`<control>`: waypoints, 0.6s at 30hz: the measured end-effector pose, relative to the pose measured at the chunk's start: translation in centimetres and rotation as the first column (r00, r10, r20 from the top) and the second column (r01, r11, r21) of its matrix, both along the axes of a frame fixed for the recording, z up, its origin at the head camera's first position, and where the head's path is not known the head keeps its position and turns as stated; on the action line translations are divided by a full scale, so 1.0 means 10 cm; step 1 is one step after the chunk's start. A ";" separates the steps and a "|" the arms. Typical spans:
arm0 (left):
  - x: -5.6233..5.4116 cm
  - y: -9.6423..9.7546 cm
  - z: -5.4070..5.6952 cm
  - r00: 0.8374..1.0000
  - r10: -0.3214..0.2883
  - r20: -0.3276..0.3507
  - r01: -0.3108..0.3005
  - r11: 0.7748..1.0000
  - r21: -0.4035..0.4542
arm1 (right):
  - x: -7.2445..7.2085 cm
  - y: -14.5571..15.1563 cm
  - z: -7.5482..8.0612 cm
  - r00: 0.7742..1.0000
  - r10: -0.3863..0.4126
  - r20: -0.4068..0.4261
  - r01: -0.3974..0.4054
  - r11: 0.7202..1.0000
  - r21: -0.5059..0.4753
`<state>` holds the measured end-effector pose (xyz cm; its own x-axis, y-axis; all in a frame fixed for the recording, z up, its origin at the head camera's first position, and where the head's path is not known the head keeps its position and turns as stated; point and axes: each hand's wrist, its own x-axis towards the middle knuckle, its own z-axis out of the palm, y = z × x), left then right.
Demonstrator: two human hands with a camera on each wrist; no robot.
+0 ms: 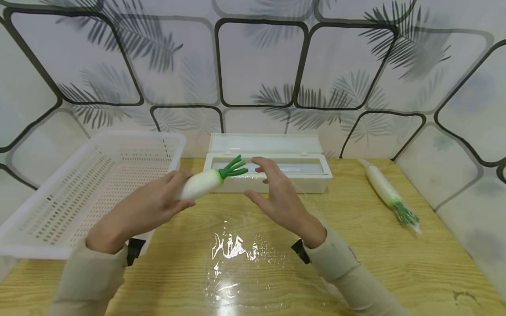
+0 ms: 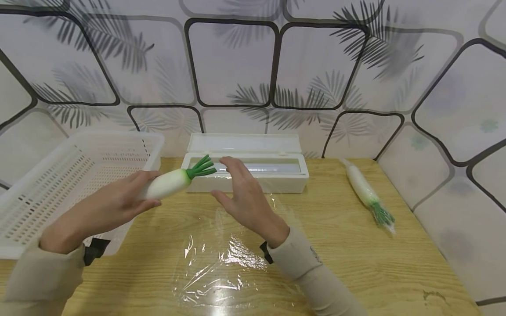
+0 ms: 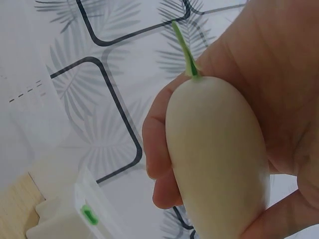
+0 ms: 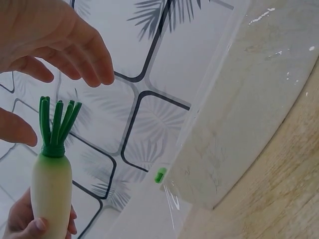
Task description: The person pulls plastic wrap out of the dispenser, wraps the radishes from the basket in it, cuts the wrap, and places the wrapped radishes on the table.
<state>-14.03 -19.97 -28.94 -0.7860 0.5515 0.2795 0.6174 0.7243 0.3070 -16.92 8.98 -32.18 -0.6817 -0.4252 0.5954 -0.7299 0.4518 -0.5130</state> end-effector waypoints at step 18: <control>0.11 0.32 -0.09 0.993 -0.061 -0.104 0.059 0.998 -0.023 | -0.07 0.10 0.00 0.987 0.069 -0.142 -0.064 0.997 0.043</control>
